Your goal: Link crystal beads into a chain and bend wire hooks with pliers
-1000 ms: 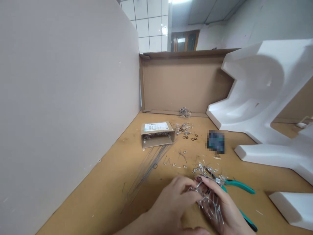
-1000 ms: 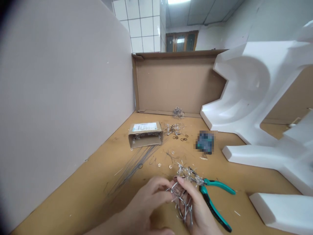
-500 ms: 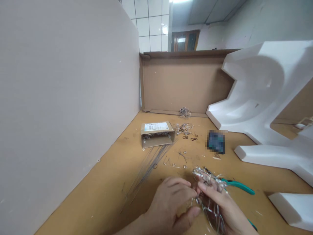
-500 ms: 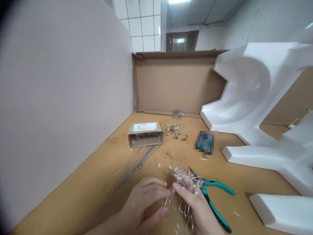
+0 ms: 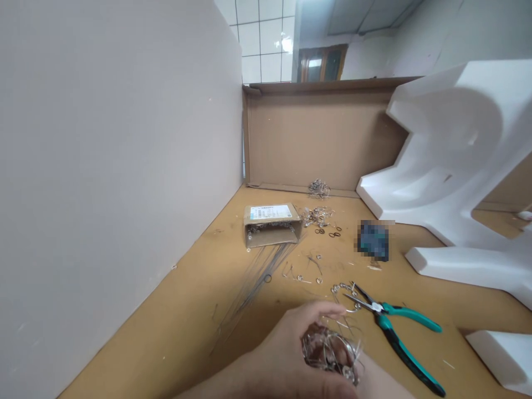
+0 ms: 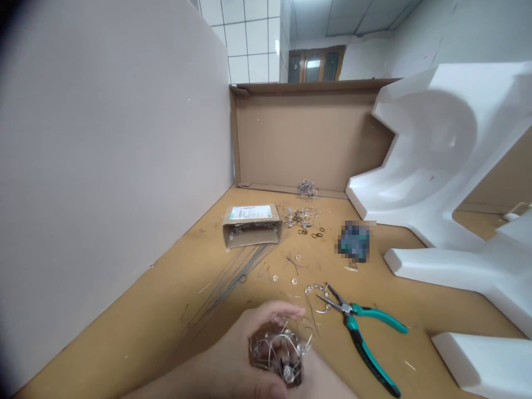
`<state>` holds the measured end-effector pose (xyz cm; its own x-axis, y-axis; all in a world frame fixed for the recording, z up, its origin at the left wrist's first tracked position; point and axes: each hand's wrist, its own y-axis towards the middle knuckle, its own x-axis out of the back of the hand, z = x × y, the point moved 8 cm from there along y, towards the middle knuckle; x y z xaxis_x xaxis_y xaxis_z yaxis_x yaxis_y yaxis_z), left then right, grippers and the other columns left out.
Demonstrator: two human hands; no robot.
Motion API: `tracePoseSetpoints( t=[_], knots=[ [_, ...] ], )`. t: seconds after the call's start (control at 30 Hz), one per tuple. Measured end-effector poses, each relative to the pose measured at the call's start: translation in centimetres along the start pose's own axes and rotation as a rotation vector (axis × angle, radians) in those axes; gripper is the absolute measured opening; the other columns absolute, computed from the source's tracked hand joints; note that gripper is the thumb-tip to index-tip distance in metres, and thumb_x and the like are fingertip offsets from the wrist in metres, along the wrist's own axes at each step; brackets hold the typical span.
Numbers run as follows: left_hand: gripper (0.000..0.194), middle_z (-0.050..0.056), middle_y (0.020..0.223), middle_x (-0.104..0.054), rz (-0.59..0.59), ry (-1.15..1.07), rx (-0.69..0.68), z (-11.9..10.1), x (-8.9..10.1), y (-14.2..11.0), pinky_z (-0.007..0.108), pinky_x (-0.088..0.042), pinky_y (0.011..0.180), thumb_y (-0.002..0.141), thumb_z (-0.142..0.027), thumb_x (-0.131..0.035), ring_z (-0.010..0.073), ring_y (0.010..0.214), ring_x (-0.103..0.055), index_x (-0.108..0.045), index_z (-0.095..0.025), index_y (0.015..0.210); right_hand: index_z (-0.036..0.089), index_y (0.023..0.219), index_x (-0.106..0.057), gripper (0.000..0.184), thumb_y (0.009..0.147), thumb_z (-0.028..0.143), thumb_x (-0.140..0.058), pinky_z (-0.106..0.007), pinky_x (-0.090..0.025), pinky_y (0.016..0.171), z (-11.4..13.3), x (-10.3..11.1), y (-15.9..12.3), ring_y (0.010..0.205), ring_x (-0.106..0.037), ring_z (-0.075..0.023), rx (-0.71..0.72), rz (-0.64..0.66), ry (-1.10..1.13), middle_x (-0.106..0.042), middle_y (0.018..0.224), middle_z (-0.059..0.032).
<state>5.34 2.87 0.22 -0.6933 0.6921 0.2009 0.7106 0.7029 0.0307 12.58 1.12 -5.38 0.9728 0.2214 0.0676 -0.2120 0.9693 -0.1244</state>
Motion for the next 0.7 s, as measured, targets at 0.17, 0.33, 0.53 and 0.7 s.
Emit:
tracePoseSetpoints(
  t=[0.17,0.33,0.53,0.7],
  knots=[
    [0.051,0.005,0.114,-0.055,-0.213,0.078,-0.162,-0.5,0.8,-0.2,0.039,-0.040,0.091,0.063,-0.017,-0.062,0.0252,0.103,-0.052,-0.056,-0.028,0.112,0.022,0.090,-0.066,0.034,0.056,0.022,-0.066,-0.037,-0.043,0.081,1.9,0.4,-0.5,0.086,-0.059,-0.0259,-0.013,-0.013,-0.123,-0.068,0.084,-0.0030],
    [0.054,0.008,0.126,-0.047,-0.113,-0.120,-0.143,-0.2,0.4,0.6,0.042,-0.034,0.096,0.069,-0.021,-0.059,0.0276,0.119,-0.040,-0.045,-0.025,0.122,0.017,0.087,-0.065,0.032,0.056,0.015,-0.059,-0.029,-0.047,0.065,1.5,-0.9,0.0,0.068,-0.060,-0.0194,-0.043,0.178,0.025,-0.065,0.071,-0.0016],
    [0.107,0.017,0.139,-0.025,0.007,-0.325,0.088,1.5,-0.2,1.6,0.045,-0.032,0.097,0.052,-0.029,-0.076,0.0296,0.122,-0.036,-0.012,-0.023,0.137,0.017,0.081,-0.065,0.027,0.054,0.018,-0.062,-0.026,-0.046,0.056,-0.3,-0.9,0.4,0.056,-0.057,-0.0154,-0.038,0.249,0.089,-0.060,0.057,0.0017],
    [0.057,0.006,0.096,-0.058,-0.084,-0.267,0.000,-0.2,-0.7,1.0,0.034,-0.043,0.081,0.062,-0.014,-0.062,0.0189,0.088,-0.057,-0.045,-0.019,0.116,0.019,0.101,-0.061,0.046,0.056,0.024,-0.065,-0.034,-0.047,0.073,-0.3,-1.7,0.2,0.076,-0.061,-0.0223,-0.037,0.220,0.071,-0.066,0.079,-0.0038]
  ],
)
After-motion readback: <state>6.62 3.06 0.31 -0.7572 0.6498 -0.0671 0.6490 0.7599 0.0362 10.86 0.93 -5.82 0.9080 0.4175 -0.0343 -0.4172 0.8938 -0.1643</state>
